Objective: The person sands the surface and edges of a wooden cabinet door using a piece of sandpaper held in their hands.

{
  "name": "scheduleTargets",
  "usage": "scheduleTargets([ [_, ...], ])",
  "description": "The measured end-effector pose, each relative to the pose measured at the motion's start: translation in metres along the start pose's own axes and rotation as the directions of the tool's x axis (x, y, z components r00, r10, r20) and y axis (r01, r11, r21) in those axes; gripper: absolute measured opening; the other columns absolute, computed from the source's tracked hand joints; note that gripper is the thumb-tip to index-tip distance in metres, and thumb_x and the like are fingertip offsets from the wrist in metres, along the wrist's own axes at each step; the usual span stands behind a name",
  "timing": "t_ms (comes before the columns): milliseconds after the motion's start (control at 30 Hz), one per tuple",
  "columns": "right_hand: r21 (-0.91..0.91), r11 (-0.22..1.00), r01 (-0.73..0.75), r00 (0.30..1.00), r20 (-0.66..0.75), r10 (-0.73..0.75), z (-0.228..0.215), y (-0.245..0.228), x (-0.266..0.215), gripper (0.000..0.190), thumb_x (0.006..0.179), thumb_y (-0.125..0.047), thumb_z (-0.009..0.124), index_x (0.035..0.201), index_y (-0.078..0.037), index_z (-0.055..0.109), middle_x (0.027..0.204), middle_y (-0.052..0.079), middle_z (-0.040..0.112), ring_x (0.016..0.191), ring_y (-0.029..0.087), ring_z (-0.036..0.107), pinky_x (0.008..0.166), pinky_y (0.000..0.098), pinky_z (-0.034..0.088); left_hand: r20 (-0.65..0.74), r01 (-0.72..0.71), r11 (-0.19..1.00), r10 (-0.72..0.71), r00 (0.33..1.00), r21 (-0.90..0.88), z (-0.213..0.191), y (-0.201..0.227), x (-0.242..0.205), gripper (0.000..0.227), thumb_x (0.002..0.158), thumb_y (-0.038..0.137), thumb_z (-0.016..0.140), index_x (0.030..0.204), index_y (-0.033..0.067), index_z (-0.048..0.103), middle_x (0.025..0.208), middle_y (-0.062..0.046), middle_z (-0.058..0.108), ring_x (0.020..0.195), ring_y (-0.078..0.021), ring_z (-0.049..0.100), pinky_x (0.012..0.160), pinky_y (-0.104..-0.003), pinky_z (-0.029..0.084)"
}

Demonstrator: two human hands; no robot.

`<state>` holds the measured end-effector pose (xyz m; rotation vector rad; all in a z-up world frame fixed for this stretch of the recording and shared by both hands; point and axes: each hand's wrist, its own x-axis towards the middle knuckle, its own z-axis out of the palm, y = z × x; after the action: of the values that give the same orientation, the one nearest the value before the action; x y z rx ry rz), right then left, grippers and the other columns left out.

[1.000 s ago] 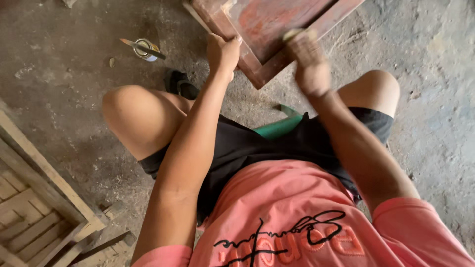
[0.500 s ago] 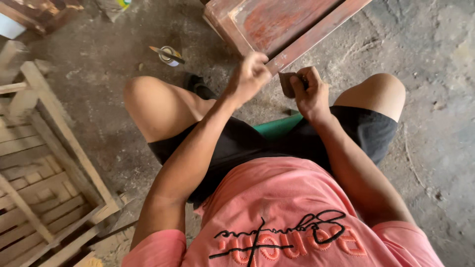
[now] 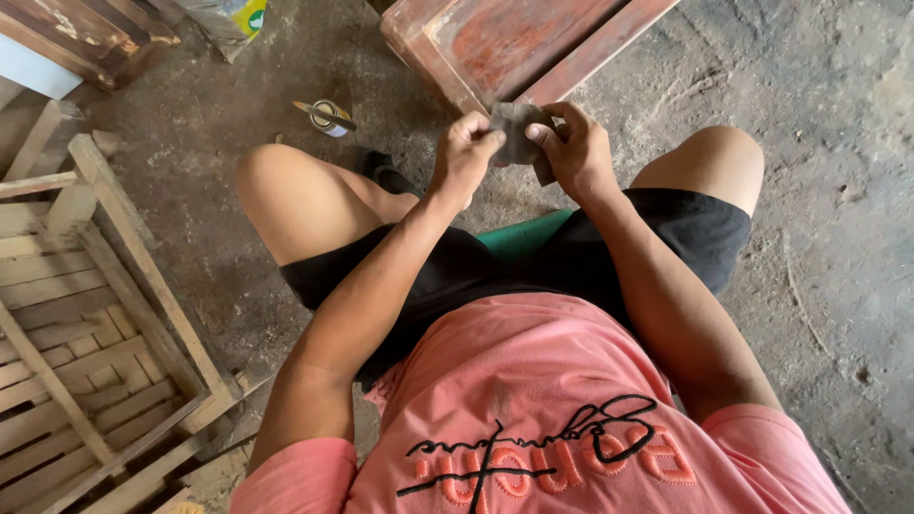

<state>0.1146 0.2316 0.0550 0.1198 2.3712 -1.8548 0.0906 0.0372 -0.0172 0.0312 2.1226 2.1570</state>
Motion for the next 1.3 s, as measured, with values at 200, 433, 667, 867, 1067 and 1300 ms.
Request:
scheduleTargets([
  [200, -0.205, 0.937, 0.282, 0.959, 0.042, -0.279, -0.019, 0.005, -0.001, 0.055, 0.086, -0.017, 0.089, 0.119, 0.003, 0.051, 0.096, 0.015, 0.072, 0.083, 0.018, 0.07, 0.068, 0.0355, 0.057, -0.142, 0.053, 0.976, -0.085, 0.986, -0.213, -0.016, 0.03, 0.002, 0.007, 0.09, 0.004, 0.063, 0.085, 0.0053, 0.058, 0.082, -0.007, 0.066, 0.067, -0.0156, 0.07, 0.056, -0.035, 0.068],
  [433, -0.286, 0.928, 0.239, 0.971, 0.069, -0.229, -0.009, 0.036, 0.01, 0.024, 0.098, -0.011, 0.082, 0.113, -0.001, 0.066, 0.091, 0.015, 0.073, 0.081, 0.02, 0.066, 0.071, 0.0363, 0.055, -0.13, -0.093, 0.996, 0.094, 0.987, 0.015, -0.022, 0.015, 0.006, 0.008, 0.095, 0.0, 0.071, 0.097, -0.0009, 0.063, 0.088, -0.01, 0.064, 0.076, -0.0152, 0.059, 0.062, -0.029, 0.052],
  [667, -0.16, 0.976, 0.146, 0.989, 0.03, -0.144, -0.007, 0.003, -0.003, 0.033, 0.092, -0.008, 0.078, 0.116, -0.001, 0.056, 0.083, 0.011, 0.069, 0.07, 0.015, 0.065, 0.059, 0.0301, 0.051, -0.111, 0.081, 0.985, -0.099, 0.989, -0.152, -0.016, 0.038, -0.002, 0.027, 0.09, -0.001, 0.061, 0.115, 0.0002, 0.05, 0.09, -0.007, 0.067, 0.069, -0.0155, 0.068, 0.051, -0.028, 0.059],
  [867, -0.097, 0.989, 0.11, 0.987, -0.108, -0.121, -0.008, 0.008, 0.005, 0.023, 0.094, -0.007, 0.078, 0.102, 0.0, 0.058, 0.083, 0.009, 0.07, 0.07, 0.013, 0.066, 0.058, 0.0294, 0.053, -0.091, 0.044, 0.969, -0.068, 0.994, -0.244, -0.014, 0.039, -0.004, 0.06, 0.084, -0.013, 0.052, 0.138, 0.0069, 0.035, 0.094, -0.015, 0.07, 0.07, -0.0145, 0.071, 0.056, -0.029, 0.064],
  [1067, -0.284, 0.888, 0.362, 0.9, -0.143, -0.413, -0.011, 0.025, 0.007, 0.013, 0.101, -0.01, 0.074, 0.096, 0.002, 0.069, 0.084, 0.011, 0.064, 0.073, 0.016, 0.058, 0.064, 0.0331, 0.05, -0.134, -0.151, 0.986, 0.16, 0.978, 0.07, -0.013, 0.024, -0.001, 0.021, 0.097, -0.003, 0.065, 0.115, -0.0028, 0.075, 0.106, -0.014, 0.078, 0.075, -0.0114, 0.062, 0.063, -0.026, 0.052],
  [1300, -0.109, 0.98, 0.168, 0.985, -0.017, -0.171, -0.015, 0.014, 0.003, 0.016, 0.107, -0.01, 0.061, 0.11, 0.0, 0.074, 0.08, 0.003, 0.071, 0.065, 0.008, 0.061, 0.056, 0.0266, 0.05, -0.074, -0.169, 0.983, 0.174, 0.982, 0.066, -0.008, 0.029, 0.001, 0.02, 0.09, 0.017, 0.08, 0.103, 0.0026, 0.074, 0.103, -0.012, 0.078, 0.087, -0.0146, 0.078, 0.069, -0.027, 0.068],
])
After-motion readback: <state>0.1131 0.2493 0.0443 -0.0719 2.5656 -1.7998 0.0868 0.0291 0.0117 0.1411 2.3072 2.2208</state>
